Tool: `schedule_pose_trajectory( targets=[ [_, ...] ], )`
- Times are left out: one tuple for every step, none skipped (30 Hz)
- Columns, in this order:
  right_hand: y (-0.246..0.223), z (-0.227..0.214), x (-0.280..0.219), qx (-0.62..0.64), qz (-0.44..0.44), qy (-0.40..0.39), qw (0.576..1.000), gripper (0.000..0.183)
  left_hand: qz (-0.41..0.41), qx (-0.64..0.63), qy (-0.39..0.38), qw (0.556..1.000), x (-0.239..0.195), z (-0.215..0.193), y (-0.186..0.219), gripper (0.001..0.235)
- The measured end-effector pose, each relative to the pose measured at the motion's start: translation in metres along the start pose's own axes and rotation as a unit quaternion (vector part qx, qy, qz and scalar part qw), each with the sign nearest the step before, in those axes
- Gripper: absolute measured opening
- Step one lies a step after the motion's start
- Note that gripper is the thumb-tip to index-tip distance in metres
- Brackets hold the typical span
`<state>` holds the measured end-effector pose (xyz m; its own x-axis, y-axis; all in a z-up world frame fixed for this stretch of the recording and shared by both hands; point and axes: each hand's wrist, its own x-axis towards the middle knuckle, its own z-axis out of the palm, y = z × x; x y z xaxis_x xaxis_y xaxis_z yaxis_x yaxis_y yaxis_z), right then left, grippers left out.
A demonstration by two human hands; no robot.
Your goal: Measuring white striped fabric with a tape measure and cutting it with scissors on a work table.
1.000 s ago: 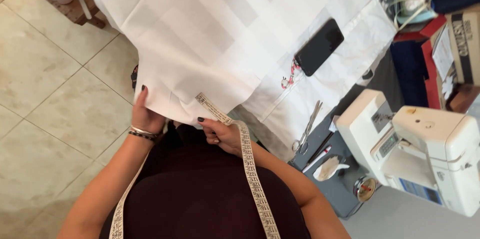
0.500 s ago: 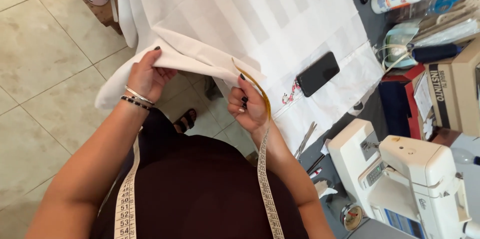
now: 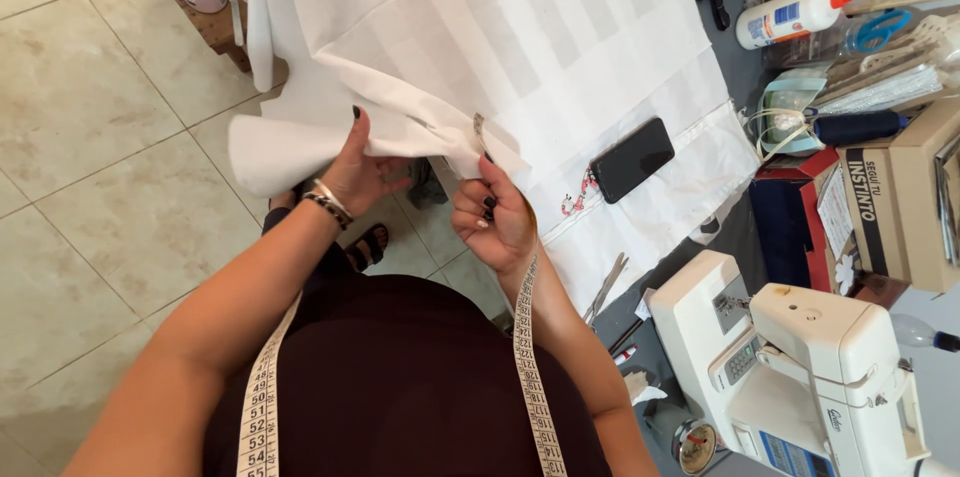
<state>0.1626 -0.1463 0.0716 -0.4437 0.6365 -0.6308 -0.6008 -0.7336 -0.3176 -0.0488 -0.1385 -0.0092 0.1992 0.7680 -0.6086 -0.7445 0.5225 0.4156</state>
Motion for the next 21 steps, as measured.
schedule_pose_trajectory(
  targets=[
    [0.0,0.001,-0.001,0.01,0.009,0.005,1.0,0.042,-0.019,0.007,0.002,1.0,0.001,0.006,-0.003,0.11],
    [0.004,0.0,-0.004,0.009,0.008,0.004,1.0,0.042,-0.019,0.008,0.001,1.0,0.021,-0.006,-0.015,0.11],
    [0.008,0.0,-0.008,0.008,0.023,0.009,1.0,0.041,-0.017,-0.034,0.029,0.999,0.042,-0.018,-0.027,0.096],
    [0.01,0.0,-0.009,0.006,0.037,0.012,0.999,0.04,-0.014,-0.075,0.056,0.995,0.064,-0.029,-0.036,0.084],
    [0.019,-0.006,-0.015,0.005,0.035,0.01,0.999,0.04,-0.013,-0.074,0.054,0.996,0.062,-0.033,-0.037,0.084],
    [0.029,-0.012,-0.02,-0.034,0.056,0.022,0.998,0.038,-0.008,-0.135,0.071,0.988,0.059,-0.037,-0.038,0.066],
    [0.039,-0.017,-0.025,-0.072,0.077,0.033,0.994,0.035,-0.003,-0.195,0.086,0.977,0.057,-0.04,-0.039,0.055],
    [0.048,-0.031,-0.027,-0.073,0.074,0.032,0.994,0.035,-0.002,-0.194,0.083,0.977,0.052,-0.045,-0.04,0.055],
    [0.057,-0.045,-0.029,-0.093,0.109,0.03,0.989,0.036,-0.016,-0.204,0.101,0.974,0.047,-0.049,-0.041,0.063],
    [0.067,-0.06,-0.031,-0.113,0.145,0.028,0.983,0.037,-0.03,-0.214,0.119,0.969,0.041,-0.055,-0.044,0.071],
    [0.067,-0.061,-0.028,-0.114,0.144,0.028,0.983,0.037,-0.029,-0.215,0.118,0.969,0.032,-0.048,-0.039,0.071],
    [0.068,-0.064,-0.028,-0.111,0.153,0.046,0.981,0.041,-0.047,-0.215,0.129,0.967,0.02,-0.043,-0.038,0.069],
    [0.07,-0.067,-0.028,-0.107,0.162,0.065,0.979,0.046,-0.065,-0.214,0.141,0.964,0.009,-0.039,-0.036,0.067],
    [0.072,-0.073,-0.025,-0.107,0.165,0.067,0.978,0.046,-0.067,-0.217,0.143,0.963,0.004,-0.033,-0.037,0.067],
    [0.073,-0.078,-0.021,-0.12,0.162,0.073,0.977,0.048,-0.063,-0.233,0.135,0.961,-0.002,-0.027,-0.038,0.061],
    [0.074,-0.083,-0.017,-0.133,0.157,0.079,0.975,0.05,-0.059,-0.248,0.125,0.959,-0.007,-0.02,-0.038,0.056],
    [0.08,-0.088,-0.017,-0.133,0.159,0.08,0.975,0.05,-0.061,-0.25,0.127,0.958,-0.019,-0.004,-0.028,0.056],
    [0.085,-0.094,-0.016,-0.171,0.138,0.078,0.972,0.05,-0.045,-0.233,0.105,0.966,-0.031,0.012,-0.018,0.066],
    [0.09,-0.1,-0.016,-0.209,0.117,0.075,0.968,0.049,-0.029,-0.215,0.082,0.973,-0.044,0.028,-0.008,0.079],
    [0.093,-0.101,-0.014,-0.212,0.119,0.076,0.967,0.049,-0.028,-0.22,0.083,0.972,-0.032,0.016,-0.017,0.079],
    [0.096,-0.102,-0.012,-0.253,0.117,0.069,0.958,0.048,-0.036,-0.199,0.059,0.978,-0.021,0.004,-0.027,0.081]
  ],
)
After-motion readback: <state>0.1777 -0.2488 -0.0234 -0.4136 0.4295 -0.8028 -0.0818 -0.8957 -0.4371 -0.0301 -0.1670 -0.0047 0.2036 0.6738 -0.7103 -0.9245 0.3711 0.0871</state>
